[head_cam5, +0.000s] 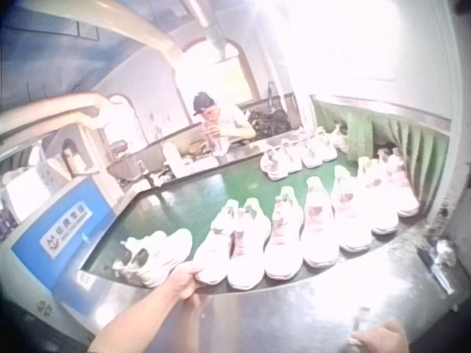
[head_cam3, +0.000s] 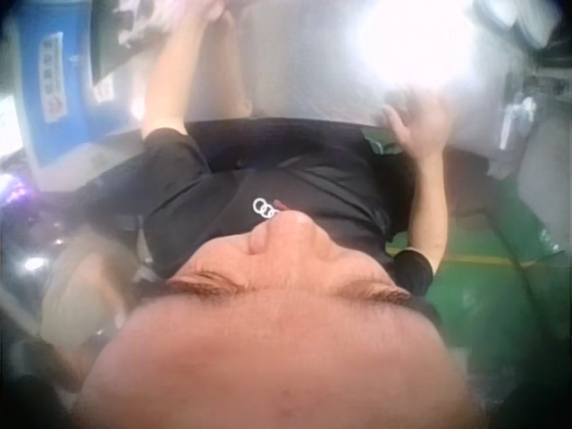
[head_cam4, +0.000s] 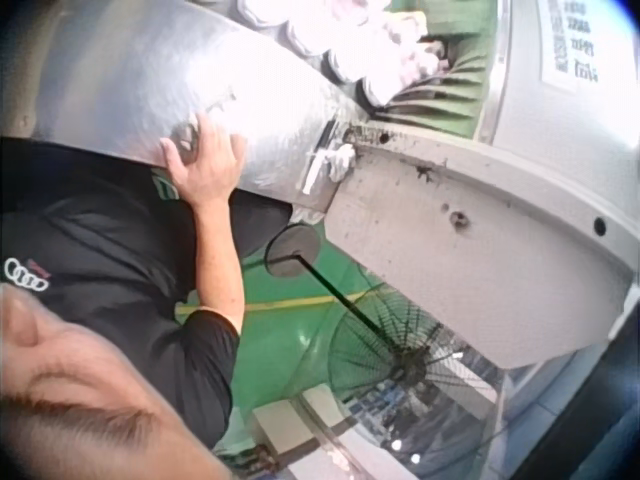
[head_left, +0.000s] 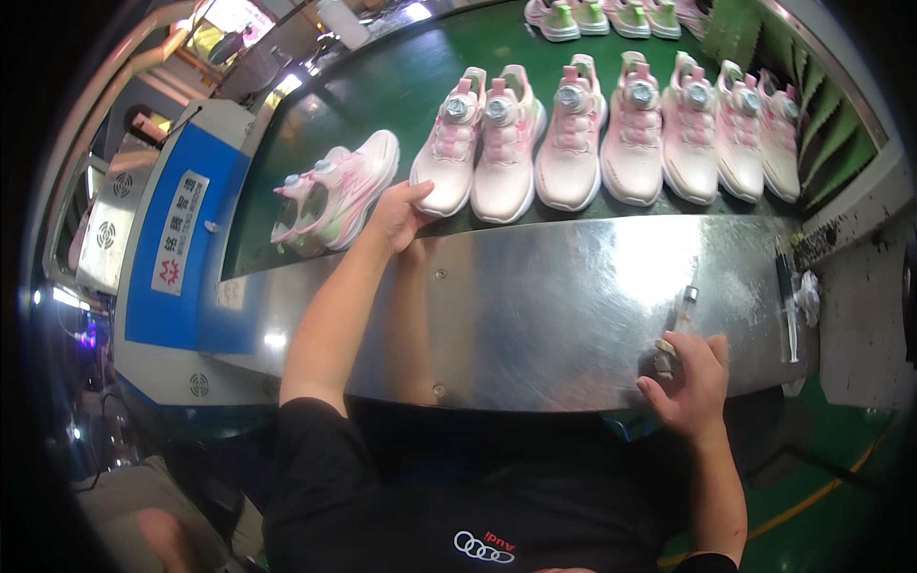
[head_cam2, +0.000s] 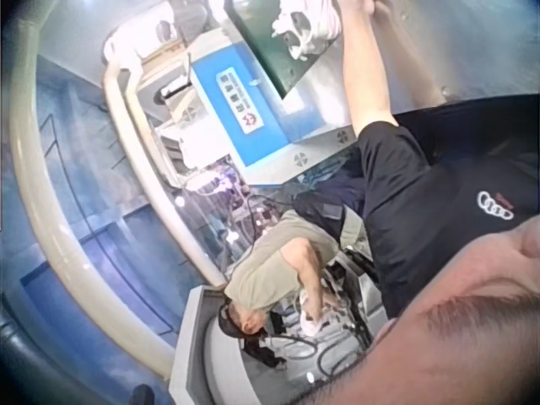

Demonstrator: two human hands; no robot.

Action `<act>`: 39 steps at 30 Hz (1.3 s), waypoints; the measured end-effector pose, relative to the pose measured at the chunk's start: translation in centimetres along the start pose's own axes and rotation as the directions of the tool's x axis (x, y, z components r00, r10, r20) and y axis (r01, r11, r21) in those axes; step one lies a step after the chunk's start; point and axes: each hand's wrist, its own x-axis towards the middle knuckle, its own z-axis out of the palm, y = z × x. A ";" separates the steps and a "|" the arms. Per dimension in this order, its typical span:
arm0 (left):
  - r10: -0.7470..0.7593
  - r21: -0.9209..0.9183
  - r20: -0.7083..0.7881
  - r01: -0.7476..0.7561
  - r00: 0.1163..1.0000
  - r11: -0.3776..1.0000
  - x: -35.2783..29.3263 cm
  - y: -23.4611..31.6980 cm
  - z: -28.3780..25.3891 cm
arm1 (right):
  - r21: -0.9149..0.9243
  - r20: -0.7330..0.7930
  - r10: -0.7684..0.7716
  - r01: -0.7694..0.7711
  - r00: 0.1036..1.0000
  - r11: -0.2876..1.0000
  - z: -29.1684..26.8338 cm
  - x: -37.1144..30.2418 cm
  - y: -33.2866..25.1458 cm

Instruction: The person repeatedly picks up shoes from a conveyor belt, applies liquid along the shoe sole edges using a syringe, and places the shoes onto the conveyor belt.

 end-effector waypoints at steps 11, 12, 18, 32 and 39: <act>0.351 0.243 -0.473 -0.263 0.808 0.934 -11.4 -0.6 -10.6 | 0.008 -0.064 -0.030 0.031 0.997 0.999 0.3 -0.5 0.9; 0.352 0.248 -0.477 -0.261 0.806 0.933 -11.4 -0.9 -12.6 | 0.016 -0.054 -0.040 0.041 0.998 0.999 0.5 -0.5 0.7; 0.608 0.491 -0.396 -0.400 0.688 0.773 -6.1 -0.8 -12.5 | -0.005 -0.090 -0.061 0.061 0.994 0.998 0.1 -0.4 0.6; 0.457 0.381 -0.314 -0.330 0.832 0.864 -6.0 2.8 -6.7 | -0.034 -0.138 -0.049 0.045 0.989 0.998 -0.1 -0.4 0.5; 0.605 0.564 -0.238 -0.399 0.760 0.723 -19.1 0.0 -7.3 | 0.031 -0.129 -0.031 0.036 0.991 0.999 0.2 -0.6 0.3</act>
